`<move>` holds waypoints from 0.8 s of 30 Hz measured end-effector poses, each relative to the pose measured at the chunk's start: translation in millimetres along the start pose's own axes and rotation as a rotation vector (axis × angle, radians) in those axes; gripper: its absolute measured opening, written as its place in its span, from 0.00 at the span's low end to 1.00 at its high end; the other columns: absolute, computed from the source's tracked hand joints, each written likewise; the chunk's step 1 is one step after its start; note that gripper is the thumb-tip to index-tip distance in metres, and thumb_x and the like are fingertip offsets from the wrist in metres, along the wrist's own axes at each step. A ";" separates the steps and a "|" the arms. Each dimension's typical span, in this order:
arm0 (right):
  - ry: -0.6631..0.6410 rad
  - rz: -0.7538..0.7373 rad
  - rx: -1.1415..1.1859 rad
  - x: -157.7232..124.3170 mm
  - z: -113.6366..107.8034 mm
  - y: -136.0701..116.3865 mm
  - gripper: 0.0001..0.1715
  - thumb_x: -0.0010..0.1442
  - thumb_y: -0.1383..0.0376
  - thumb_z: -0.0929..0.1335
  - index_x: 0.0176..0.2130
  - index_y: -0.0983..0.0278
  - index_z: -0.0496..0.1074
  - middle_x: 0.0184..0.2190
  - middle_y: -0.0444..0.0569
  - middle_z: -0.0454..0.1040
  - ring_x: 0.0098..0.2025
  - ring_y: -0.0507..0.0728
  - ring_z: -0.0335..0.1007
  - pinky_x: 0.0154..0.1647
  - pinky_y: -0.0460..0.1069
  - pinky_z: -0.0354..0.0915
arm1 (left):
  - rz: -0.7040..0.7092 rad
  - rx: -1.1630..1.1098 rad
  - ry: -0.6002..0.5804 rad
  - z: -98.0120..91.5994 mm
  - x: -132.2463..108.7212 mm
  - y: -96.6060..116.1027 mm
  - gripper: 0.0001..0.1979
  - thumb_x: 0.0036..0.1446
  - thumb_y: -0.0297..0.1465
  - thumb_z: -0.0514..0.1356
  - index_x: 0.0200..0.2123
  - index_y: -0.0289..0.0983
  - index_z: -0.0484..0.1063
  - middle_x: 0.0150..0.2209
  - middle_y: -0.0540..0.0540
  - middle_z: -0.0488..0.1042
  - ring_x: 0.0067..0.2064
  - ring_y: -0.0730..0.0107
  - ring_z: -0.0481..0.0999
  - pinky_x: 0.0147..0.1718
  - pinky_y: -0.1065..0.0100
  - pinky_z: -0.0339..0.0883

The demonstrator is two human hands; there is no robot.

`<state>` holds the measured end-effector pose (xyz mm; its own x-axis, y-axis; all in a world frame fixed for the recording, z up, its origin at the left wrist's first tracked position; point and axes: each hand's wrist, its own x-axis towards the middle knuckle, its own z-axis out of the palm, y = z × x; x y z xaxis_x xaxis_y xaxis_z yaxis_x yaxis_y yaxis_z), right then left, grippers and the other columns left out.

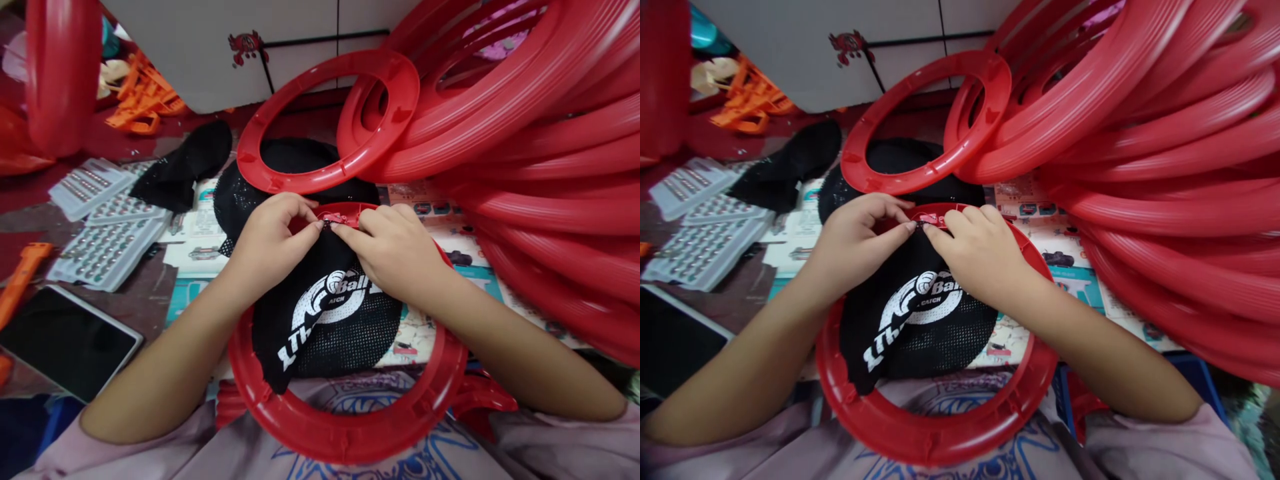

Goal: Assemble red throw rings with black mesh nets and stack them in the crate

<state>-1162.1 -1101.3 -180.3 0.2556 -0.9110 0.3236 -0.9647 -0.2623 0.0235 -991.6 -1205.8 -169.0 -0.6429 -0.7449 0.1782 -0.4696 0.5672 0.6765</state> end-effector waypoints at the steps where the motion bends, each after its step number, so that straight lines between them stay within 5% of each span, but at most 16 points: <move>1: -0.003 0.001 -0.003 0.3 -0.4 -0.2 0.19 0.68 0.67 0.59 0.54 0.61 0.72 0.33 0.51 0.70 0.37 0.59 0.58 0.38 0.53 0.46 | 0.010 0.017 0.004 0.5 0.4 0.3 0.05 0.55 0.29 0.58 0.28 0.36 0.70 0.36 0.47 0.76 0.45 0.63 0.76 0.45 0.64 0.67; 10: 0.022 0.032 0.063 -4.0 -6.5 -1.6 0.16 0.65 0.68 0.62 0.47 0.62 0.76 0.33 0.48 0.72 0.37 0.58 0.61 0.40 0.54 0.47 | 0.099 0.113 0.003 2.2 0.9 -3.0 0.05 0.58 0.29 0.56 0.33 0.36 0.72 0.37 0.45 0.75 0.43 0.64 0.75 0.44 0.63 0.67; 17: 0.116 0.018 0.263 -8.6 -8.4 14.0 0.14 0.62 0.69 0.63 0.39 0.64 0.78 0.28 0.47 0.71 0.32 0.55 0.61 0.36 0.51 0.48 | 0.414 0.119 -0.176 -3.6 -7.9 -2.2 0.13 0.61 0.28 0.55 0.48 0.36 0.69 0.54 0.40 0.71 0.58 0.59 0.66 0.59 0.53 0.58; 24: 0.165 0.027 0.153 -7.5 -3.7 12.2 0.17 0.66 0.68 0.59 0.38 0.66 0.77 0.29 0.48 0.70 0.33 0.56 0.59 0.38 0.52 0.49 | 0.396 0.104 -0.251 -3.6 -5.8 -3.7 0.13 0.62 0.27 0.52 0.49 0.36 0.71 0.54 0.42 0.73 0.58 0.59 0.67 0.61 0.51 0.56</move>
<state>-1176.0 -1096.5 -178.9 0.2039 -0.8571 0.4732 -0.9468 -0.2955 -0.1273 -984.0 -1204.9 -170.0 -0.9049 -0.3635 0.2214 -0.2086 0.8321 0.5139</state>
